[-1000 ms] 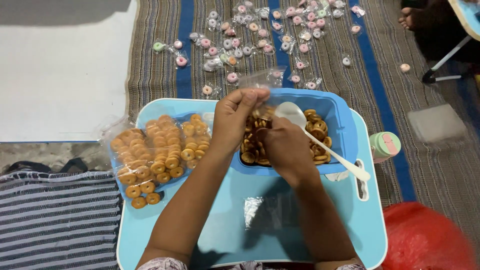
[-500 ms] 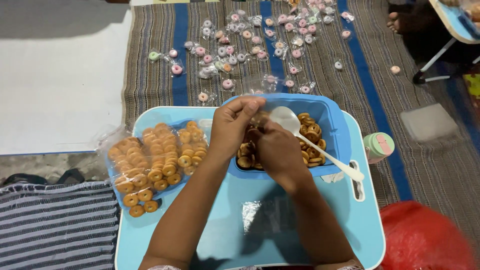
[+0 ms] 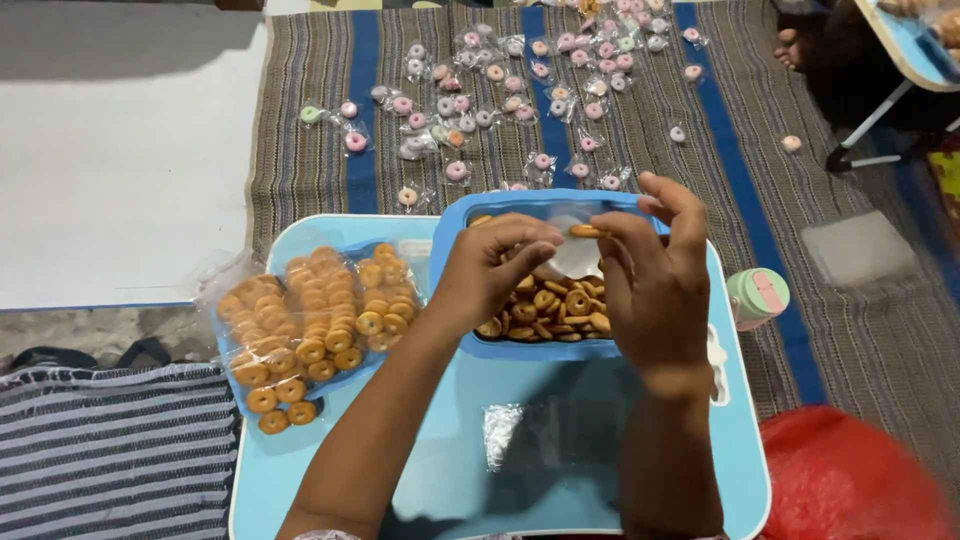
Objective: Packaging small ring-shaped snacks into individual plastic bags by hand.
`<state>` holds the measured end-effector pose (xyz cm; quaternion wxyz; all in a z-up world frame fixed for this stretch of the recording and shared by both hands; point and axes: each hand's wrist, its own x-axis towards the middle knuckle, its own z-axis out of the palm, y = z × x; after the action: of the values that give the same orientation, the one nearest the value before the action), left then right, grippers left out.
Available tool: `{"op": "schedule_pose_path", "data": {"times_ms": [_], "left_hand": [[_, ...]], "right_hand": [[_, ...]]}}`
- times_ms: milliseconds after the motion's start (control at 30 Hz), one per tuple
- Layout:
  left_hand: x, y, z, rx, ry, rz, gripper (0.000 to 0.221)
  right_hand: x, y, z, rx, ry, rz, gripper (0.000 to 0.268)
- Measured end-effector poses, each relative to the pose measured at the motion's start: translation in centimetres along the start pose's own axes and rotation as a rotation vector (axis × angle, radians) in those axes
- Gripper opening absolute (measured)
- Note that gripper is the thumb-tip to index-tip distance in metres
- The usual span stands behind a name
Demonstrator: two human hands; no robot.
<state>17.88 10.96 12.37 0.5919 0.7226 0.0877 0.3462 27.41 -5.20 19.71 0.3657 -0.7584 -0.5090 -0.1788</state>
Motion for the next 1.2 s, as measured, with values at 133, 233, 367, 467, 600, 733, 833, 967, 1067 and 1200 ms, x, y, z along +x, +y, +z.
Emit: {"op": "schedule_pose_path", "data": {"times_ms": [133, 233, 367, 467, 600, 733, 833, 967, 1067, 1200], "left_hand": [[-0.3, 0.7, 0.1, -0.01, -0.034, 0.003, 0.008], [-0.3, 0.7, 0.1, -0.005, -0.054, -0.014, 0.011], [-0.2, 1.3, -0.1, -0.045, -0.089, 0.0, 0.014], [-0.1, 1.4, -0.2, -0.058, -0.098, 0.027, 0.015], [-0.2, 1.3, -0.2, -0.072, -0.095, 0.028, 0.017], [-0.3, 0.5, -0.2, -0.109, -0.079, 0.04, 0.019], [-0.1, 0.7, -0.3, -0.115, -0.076, 0.043, 0.017], [-0.1, 0.7, -0.3, -0.114, -0.071, 0.059, 0.016], [-0.1, 0.8, -0.6, -0.128, -0.033, 0.05, 0.019], [-0.2, -0.5, -0.5, -0.3, 0.131, -0.059, 0.023]], "right_hand": [[0.1, 0.0, 0.6, -0.03, -0.027, -0.017, 0.006], [0.1, -0.1, 0.4, -0.028, -0.076, 0.002, 0.007], [0.1, 0.0, 0.1, -0.009, -0.15, -0.007, 0.013], [-0.2, 0.3, 0.3, -0.051, -0.18, -0.019, 0.018], [-0.2, 0.1, 0.1, -0.05, -0.187, -0.004, 0.028], [0.0, -0.1, 0.2, -0.076, -0.255, -0.03, 0.024], [0.2, 0.1, 0.8, -0.092, -0.313, -0.055, 0.016], [-0.3, 0.9, 1.6, -0.092, -0.331, -0.079, 0.016], [-0.4, 1.2, 1.4, -0.08, -0.299, -0.129, 0.022], [0.0, 0.5, 0.5, 0.043, -0.179, -0.037, 0.034]]}}
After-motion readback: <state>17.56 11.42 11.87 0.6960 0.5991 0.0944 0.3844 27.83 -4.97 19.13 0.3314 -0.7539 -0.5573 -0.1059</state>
